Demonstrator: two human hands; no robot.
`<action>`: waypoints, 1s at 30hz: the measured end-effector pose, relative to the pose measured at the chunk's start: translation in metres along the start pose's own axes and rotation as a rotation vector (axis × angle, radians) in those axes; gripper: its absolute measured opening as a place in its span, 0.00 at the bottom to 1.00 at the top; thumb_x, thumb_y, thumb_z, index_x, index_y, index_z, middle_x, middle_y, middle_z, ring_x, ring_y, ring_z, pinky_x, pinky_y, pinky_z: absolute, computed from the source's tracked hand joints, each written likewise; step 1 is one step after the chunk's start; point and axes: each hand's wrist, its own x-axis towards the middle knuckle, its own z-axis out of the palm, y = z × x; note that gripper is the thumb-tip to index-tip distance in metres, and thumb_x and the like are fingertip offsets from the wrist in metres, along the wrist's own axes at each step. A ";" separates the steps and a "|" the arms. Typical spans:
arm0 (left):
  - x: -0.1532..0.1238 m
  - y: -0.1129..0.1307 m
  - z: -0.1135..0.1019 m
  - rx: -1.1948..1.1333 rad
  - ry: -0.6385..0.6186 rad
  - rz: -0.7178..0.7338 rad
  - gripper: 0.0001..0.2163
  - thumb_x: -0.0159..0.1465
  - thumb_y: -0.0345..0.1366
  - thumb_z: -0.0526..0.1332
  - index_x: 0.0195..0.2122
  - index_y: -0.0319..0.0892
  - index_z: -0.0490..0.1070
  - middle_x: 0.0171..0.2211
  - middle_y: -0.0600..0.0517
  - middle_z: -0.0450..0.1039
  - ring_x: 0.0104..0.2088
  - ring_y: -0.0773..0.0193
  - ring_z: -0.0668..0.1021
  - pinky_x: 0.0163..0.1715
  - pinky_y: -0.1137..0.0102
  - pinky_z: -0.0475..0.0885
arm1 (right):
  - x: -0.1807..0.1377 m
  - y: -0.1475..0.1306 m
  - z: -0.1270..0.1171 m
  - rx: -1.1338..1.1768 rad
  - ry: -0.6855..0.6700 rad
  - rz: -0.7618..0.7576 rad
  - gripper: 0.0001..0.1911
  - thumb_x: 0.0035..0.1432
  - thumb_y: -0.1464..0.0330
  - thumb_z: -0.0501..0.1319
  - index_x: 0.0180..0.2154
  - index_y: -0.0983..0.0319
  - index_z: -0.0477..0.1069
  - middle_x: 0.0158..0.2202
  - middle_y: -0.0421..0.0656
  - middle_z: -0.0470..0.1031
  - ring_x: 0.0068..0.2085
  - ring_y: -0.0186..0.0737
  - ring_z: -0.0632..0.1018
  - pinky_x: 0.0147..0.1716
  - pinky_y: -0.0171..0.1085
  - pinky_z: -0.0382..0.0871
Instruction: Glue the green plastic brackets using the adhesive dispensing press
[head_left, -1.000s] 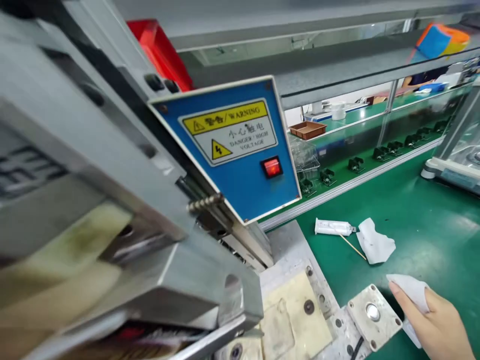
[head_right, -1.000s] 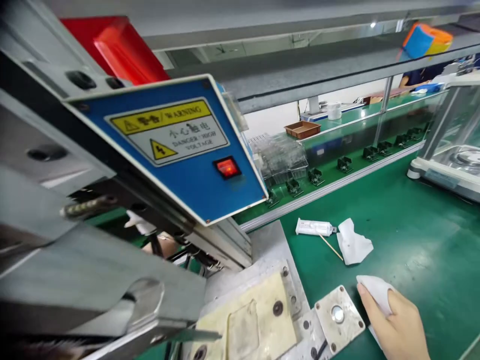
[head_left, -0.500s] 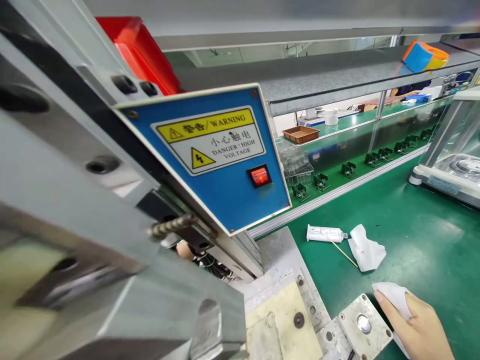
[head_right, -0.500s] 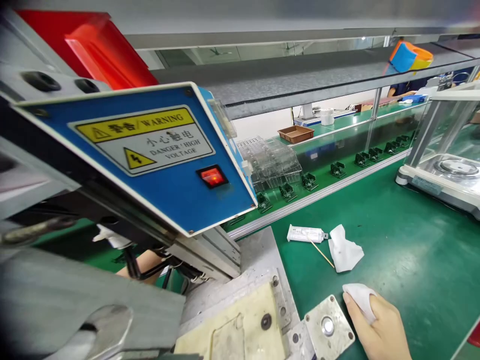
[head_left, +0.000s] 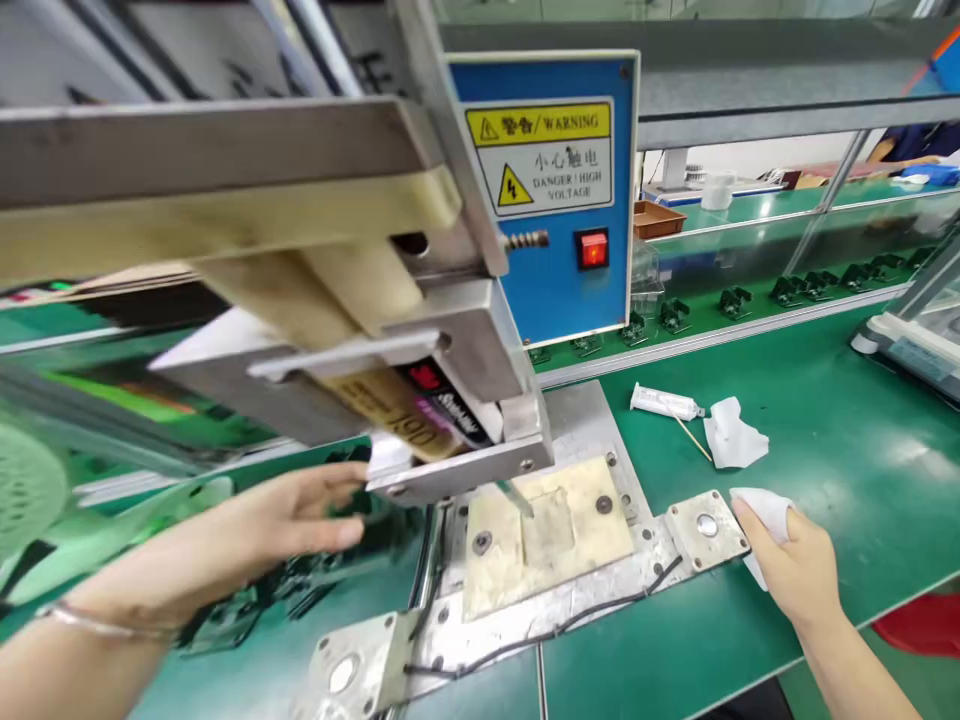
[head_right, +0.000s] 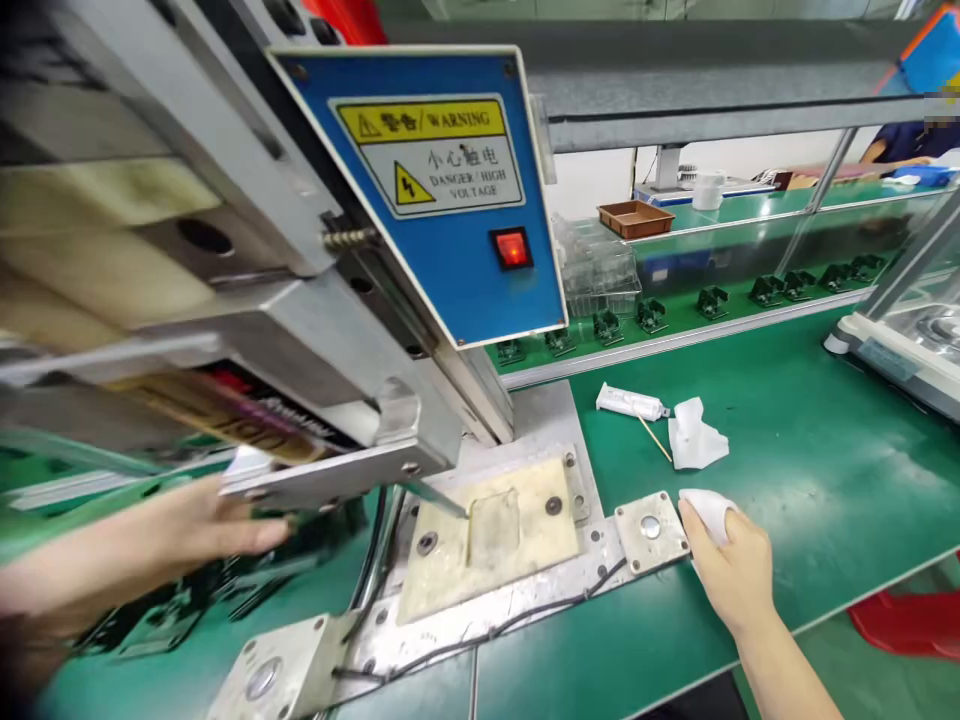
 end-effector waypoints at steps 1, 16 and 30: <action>-0.007 -0.009 0.004 -0.014 -0.192 -0.109 0.33 0.33 0.48 0.82 0.39 0.38 0.79 0.36 0.45 0.80 0.36 0.48 0.81 0.35 0.59 0.78 | 0.001 0.000 0.000 -0.005 -0.001 0.012 0.24 0.51 0.45 0.64 0.21 0.59 0.77 0.22 0.45 0.77 0.23 0.46 0.77 0.23 0.41 0.69; -0.020 -0.018 0.121 -0.207 -0.489 0.092 0.29 0.46 0.42 0.79 0.44 0.43 0.67 0.33 0.53 0.71 0.38 0.57 0.77 0.40 0.64 0.74 | 0.003 0.003 0.002 0.086 0.007 0.064 0.25 0.48 0.45 0.64 0.30 0.61 0.81 0.31 0.49 0.82 0.35 0.53 0.82 0.38 0.47 0.76; -0.044 -0.078 0.043 0.350 0.124 0.262 0.39 0.46 0.62 0.71 0.59 0.54 0.71 0.61 0.44 0.69 0.58 0.30 0.72 0.60 0.35 0.64 | -0.002 -0.031 0.008 0.163 -0.195 0.187 0.25 0.48 0.45 0.66 0.34 0.60 0.78 0.32 0.46 0.81 0.35 0.50 0.80 0.37 0.44 0.74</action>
